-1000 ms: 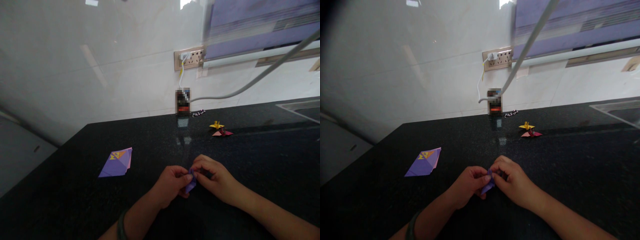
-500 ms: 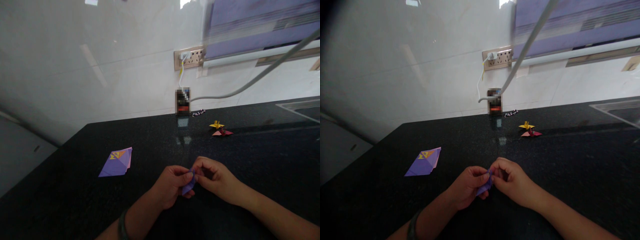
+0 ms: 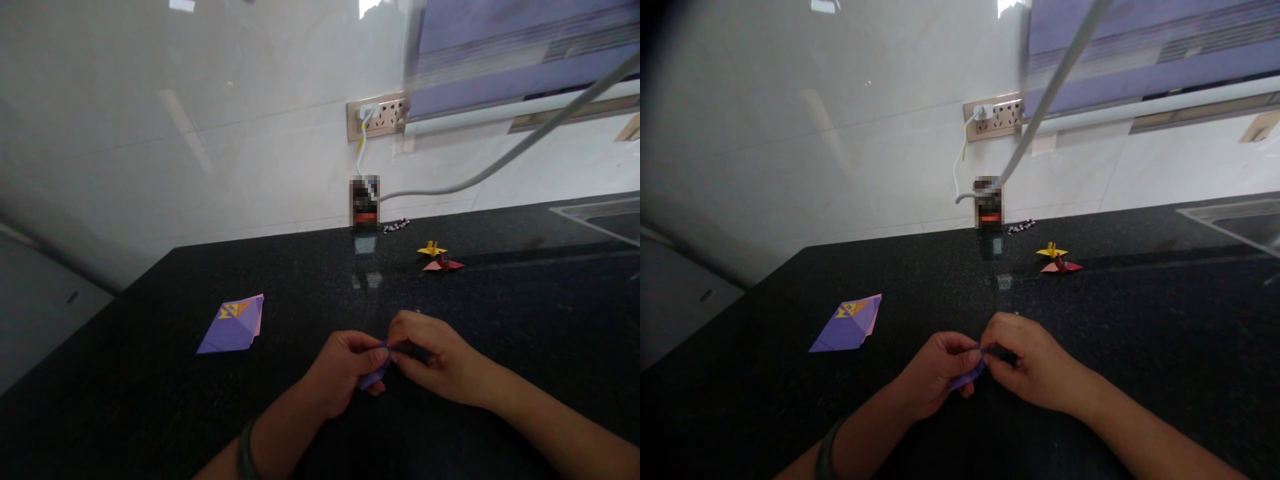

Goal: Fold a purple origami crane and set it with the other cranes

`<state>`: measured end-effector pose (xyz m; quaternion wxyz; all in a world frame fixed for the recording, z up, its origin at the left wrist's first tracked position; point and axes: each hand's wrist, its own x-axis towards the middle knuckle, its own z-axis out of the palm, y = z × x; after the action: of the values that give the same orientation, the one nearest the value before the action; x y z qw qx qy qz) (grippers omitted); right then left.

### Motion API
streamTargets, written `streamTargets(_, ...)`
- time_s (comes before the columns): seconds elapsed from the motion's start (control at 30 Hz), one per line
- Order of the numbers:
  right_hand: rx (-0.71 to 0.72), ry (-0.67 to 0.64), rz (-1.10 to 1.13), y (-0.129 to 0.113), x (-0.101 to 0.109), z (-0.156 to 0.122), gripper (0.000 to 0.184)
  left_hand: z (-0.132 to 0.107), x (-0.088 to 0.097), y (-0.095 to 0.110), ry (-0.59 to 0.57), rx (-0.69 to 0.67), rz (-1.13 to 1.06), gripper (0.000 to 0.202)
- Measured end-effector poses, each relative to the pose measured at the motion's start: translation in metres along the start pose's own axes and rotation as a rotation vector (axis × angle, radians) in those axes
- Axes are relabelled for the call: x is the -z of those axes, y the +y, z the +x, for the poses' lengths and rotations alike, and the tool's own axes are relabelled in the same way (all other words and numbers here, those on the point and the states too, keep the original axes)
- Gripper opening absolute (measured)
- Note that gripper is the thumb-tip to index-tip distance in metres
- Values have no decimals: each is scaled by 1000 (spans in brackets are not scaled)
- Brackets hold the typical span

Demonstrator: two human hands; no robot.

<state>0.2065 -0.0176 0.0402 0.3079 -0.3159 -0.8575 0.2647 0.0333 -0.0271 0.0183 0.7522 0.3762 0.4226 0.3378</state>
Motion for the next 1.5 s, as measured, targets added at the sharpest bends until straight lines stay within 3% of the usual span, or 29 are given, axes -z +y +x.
streamTargets(0.3, 67, 9, -132, 2, 3, 1, 10, -1, 0, 0, -5, -65, -9, 23)
streamTargets(0.6, 282, 221, -274, 8, -6, -5, 12, -3, -5, 1, 52, -122, -71, 25)
streamTargets(0.83, 307, 210, -389, 4, -5, -8, 12, -3, -8, 2, 66, -146, -150, 19)
streamTargets(1.13, 363, 247, -390, -2, -7, -8, 11, -4, -11, 3, 72, -188, -200, 13)
streamTargets(1.37, 354, 203, -394, -3, -7, -7, 13, -4, -11, 3, 101, -192, -193, 13)
streamTargets(1.5, 352, 238, -391, -4, -7, -9, 12, -4, -9, 2, 64, -186, -169, 13)
